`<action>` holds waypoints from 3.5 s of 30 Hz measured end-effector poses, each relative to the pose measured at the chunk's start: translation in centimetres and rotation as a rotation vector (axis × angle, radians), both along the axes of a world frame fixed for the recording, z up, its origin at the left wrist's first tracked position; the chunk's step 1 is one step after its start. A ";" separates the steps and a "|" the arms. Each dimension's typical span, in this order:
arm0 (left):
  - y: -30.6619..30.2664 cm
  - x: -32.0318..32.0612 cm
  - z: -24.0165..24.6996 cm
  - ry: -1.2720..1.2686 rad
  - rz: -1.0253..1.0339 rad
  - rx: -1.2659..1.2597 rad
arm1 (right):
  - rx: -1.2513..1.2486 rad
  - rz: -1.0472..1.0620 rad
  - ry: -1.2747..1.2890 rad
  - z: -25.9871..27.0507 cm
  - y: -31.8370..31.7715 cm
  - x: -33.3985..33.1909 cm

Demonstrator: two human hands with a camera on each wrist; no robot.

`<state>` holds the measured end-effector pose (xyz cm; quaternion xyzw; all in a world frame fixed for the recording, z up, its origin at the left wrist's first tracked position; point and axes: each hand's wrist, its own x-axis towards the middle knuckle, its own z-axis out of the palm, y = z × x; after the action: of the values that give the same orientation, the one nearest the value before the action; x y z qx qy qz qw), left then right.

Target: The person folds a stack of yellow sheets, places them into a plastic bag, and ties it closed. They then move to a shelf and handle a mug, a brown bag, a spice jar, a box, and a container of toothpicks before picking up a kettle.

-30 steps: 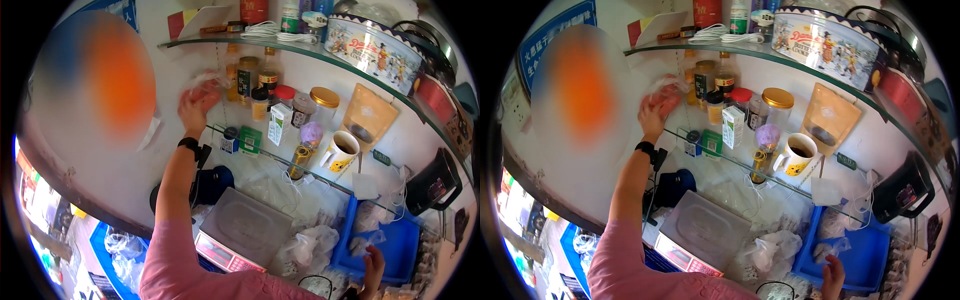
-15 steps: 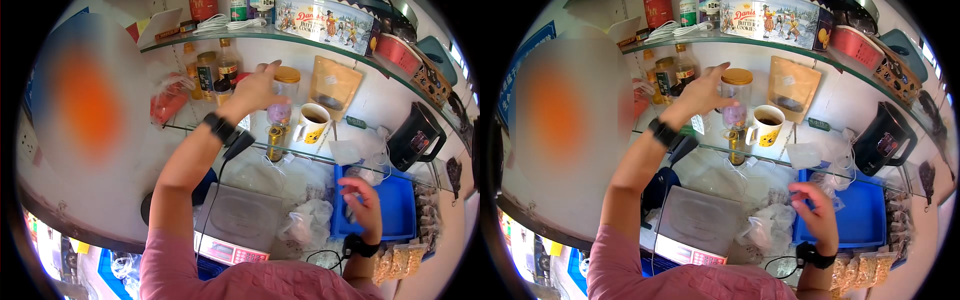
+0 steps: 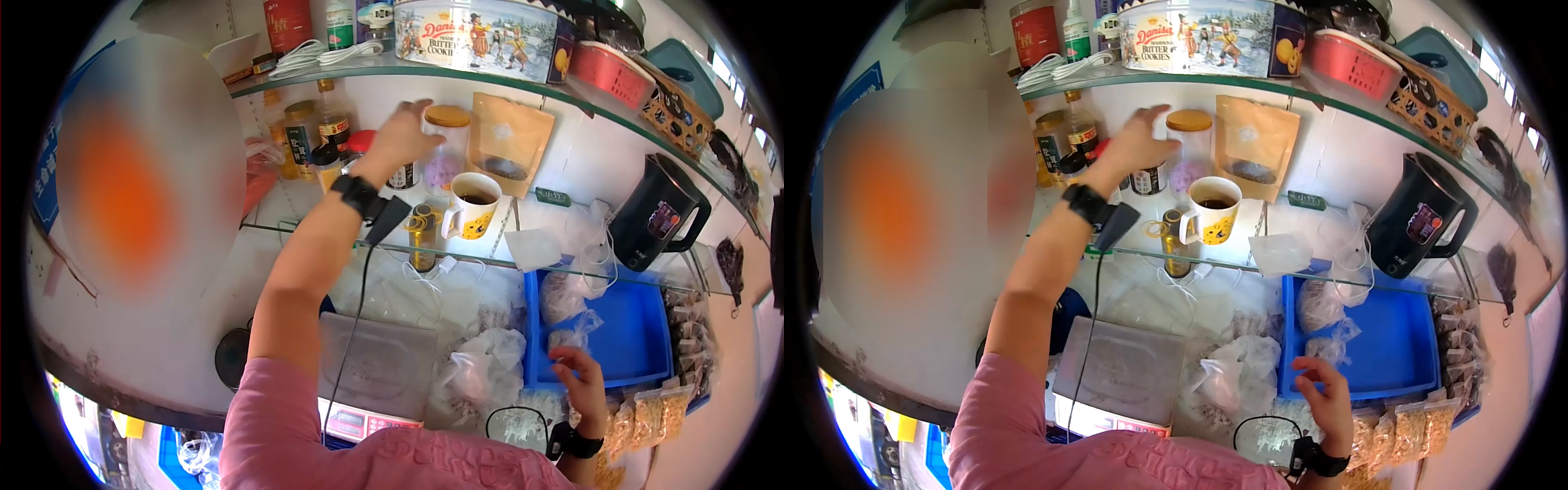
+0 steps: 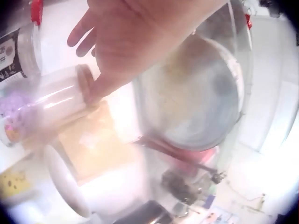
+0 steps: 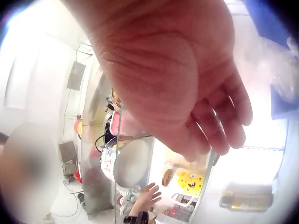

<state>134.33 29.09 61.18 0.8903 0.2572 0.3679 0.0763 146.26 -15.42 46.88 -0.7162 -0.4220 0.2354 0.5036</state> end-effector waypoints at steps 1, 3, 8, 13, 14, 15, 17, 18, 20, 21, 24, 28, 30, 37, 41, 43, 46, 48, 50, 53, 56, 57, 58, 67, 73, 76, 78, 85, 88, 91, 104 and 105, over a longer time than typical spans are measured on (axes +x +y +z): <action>-0.4 -1.5 0.8 -0.061 0.029 0.040 | -0.003 -0.026 0.030 -0.2 -0.2 0.3; -0.2 -4.4 0.8 -0.106 0.066 0.083 | 0.017 -0.029 0.034 -0.6 -0.2 1.1; -0.4 -10.5 -2.4 -0.072 0.030 0.054 | 0.061 0.052 -0.038 0.2 2.6 0.7; -0.8 -11.4 -8.3 -0.172 0.024 -0.106 | 0.120 0.337 -0.230 4.2 7.7 -2.3; -1.0 -11.2 -8.9 -0.183 0.032 -0.110 | 0.115 0.346 -0.239 5.2 8.6 -3.0; -1.1 -10.8 -9.4 -0.232 0.075 -0.074 | 0.157 0.401 -0.268 6.2 9.5 -3.7; -1.6 -10.2 -10.0 -0.300 0.159 -0.041 | 0.229 0.467 -0.288 7.5 11.1 -4.9; -1.8 -9.9 -10.2 -0.310 0.167 -0.044 | 0.225 0.477 -0.297 7.9 11.7 -5.5; -2.3 -9.6 -10.2 -0.346 0.250 -0.106 | 0.303 0.437 -0.295 8.7 12.7 -6.6; -2.3 -9.6 -10.3 -0.363 0.265 -0.098 | 0.301 0.451 -0.308 8.7 13.0 -7.0; -2.4 -9.9 -10.5 -0.429 0.263 -0.221 | 0.264 0.462 -0.278 7.3 13.1 -7.9; -1.4 -9.3 -12.2 -0.420 0.382 -0.179 | 0.154 0.499 -0.293 3.9 11.6 -7.9; -1.5 -9.2 -12.5 -0.433 0.412 -0.219 | 0.068 0.487 -0.286 2.7 10.3 -7.7; -2.2 -9.7 -12.9 -0.331 0.431 -0.191 | -0.032 0.170 -0.167 -0.4 4.4 -4.7; -1.6 -9.9 -12.5 -0.230 0.418 -0.220 | 0.011 0.065 -0.152 -1.4 2.7 -3.7; -0.7 -9.5 -12.0 -0.154 0.410 -0.259 | 0.005 0.035 -0.163 -1.6 2.5 -3.9; 0.9 -7.9 -11.4 -0.088 0.503 -0.234 | -0.044 0.078 -0.335 -0.2 3.3 -5.1; 2.3 -6.7 -12.2 -0.106 0.534 -0.173 | -0.031 0.076 -0.357 0.4 3.7 -5.9; 3.2 -5.9 -12.1 -0.129 0.646 -0.206 | -0.030 0.111 -0.308 0.7 3.9 -6.2; 3.6 -5.7 -12.4 -0.130 0.655 -0.261 | -0.061 0.107 -0.327 0.9 3.4 -5.8; 4.2 -6.3 -13.8 -0.240 0.497 -0.239 | -0.078 0.065 -0.329 0.8 2.2 -5.3; 4.6 -6.7 -14.5 -0.334 0.406 -0.192 | -0.087 0.033 -0.307 0.6 1.8 -5.0; 4.5 -7.1 -15.2 -0.423 0.312 -0.147 | -0.074 0.014 -0.296 0.2 1.5 -4.6; -6.2 -5.7 -14.4 -0.247 0.005 0.002 | -0.022 0.098 -0.276 -1.0 2.8 -4.4; -5.8 -3.7 -12.5 0.338 0.149 0.092 | -0.018 0.105 -0.271 -0.1 2.5 -4.9; -6.3 -3.9 -11.2 0.518 0.165 0.182 | -0.051 0.043 -0.282 -0.9 1.0 -4.5; -5.5 -3.9 -11.5 0.514 0.154 0.259 | 0.022 0.058 -0.225 -3.4 0.1 -3.9; -4.1 -3.6 -9.4 0.626 0.144 0.080 | 0.018 0.014 -0.199 -3.8 -1.1 -4.2; -3.3 -5.7 -6.8 0.387 -0.109 -0.188 | -0.040 -0.050 -0.214 -3.8 -1.9 -3.4; -6.8 -8.7 -0.4 0.276 -0.278 -0.082 | 0.012 -0.048 -0.217 -4.8 -2.2 -2.7; 2.8 -25.1 17.7 -0.108 0.474 0.399 | 0.029 0.072 -0.288 -5.5 1.7 -3.0; 3.8 -25.5 17.4 -0.054 0.455 0.432 | 0.019 0.073 -0.288 -5.5 1.9 -3.0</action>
<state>108.81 32.89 78.57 0.7955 0.3637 0.4452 -0.1919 143.26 -13.53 41.39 -0.7220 -0.5179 0.1444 0.4355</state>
